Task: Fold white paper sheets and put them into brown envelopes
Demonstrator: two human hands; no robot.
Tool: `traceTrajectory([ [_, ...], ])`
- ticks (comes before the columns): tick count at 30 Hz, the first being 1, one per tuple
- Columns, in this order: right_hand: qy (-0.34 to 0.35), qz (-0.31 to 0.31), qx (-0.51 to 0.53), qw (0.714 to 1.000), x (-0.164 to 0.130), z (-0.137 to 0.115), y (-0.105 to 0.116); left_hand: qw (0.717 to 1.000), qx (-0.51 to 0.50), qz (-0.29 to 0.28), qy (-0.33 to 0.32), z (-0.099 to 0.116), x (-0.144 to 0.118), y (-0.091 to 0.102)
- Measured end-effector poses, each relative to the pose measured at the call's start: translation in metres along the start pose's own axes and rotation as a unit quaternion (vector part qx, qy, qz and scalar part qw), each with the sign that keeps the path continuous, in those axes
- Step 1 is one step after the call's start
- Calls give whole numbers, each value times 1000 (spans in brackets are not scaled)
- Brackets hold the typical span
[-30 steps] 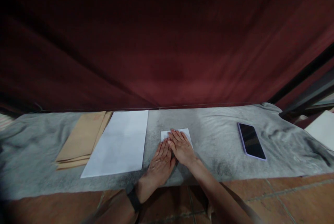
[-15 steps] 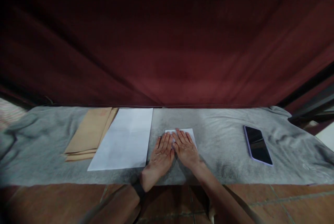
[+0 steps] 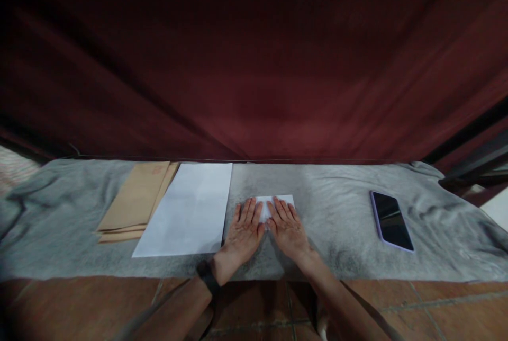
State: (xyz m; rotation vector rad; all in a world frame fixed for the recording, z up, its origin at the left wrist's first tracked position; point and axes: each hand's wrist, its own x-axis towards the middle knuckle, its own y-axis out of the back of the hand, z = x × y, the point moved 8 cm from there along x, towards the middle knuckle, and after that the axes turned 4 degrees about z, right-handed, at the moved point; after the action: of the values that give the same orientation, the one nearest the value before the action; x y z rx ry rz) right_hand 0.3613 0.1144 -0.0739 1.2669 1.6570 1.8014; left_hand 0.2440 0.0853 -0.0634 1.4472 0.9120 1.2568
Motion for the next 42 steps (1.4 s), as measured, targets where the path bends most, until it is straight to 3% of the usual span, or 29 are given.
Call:
traceTrajectory([
  [24,-59,32,-41,997,-26,65,10,1000,-2,-11,16,4,2,-2],
  [28,-38,41,-2,998,-16,53,16,1000,-1,-17,16,6,2,-2],
  [33,24,17,88,996,-9,14,11,1000,-8,-13,10,8,1,-1],
  [36,47,-9,90,995,-10,-4,5,1000,-10,-15,9,7,1,-1],
  [42,27,-15,48,998,-10,-5,3,1000,-15,-13,4,3,2,0],
])
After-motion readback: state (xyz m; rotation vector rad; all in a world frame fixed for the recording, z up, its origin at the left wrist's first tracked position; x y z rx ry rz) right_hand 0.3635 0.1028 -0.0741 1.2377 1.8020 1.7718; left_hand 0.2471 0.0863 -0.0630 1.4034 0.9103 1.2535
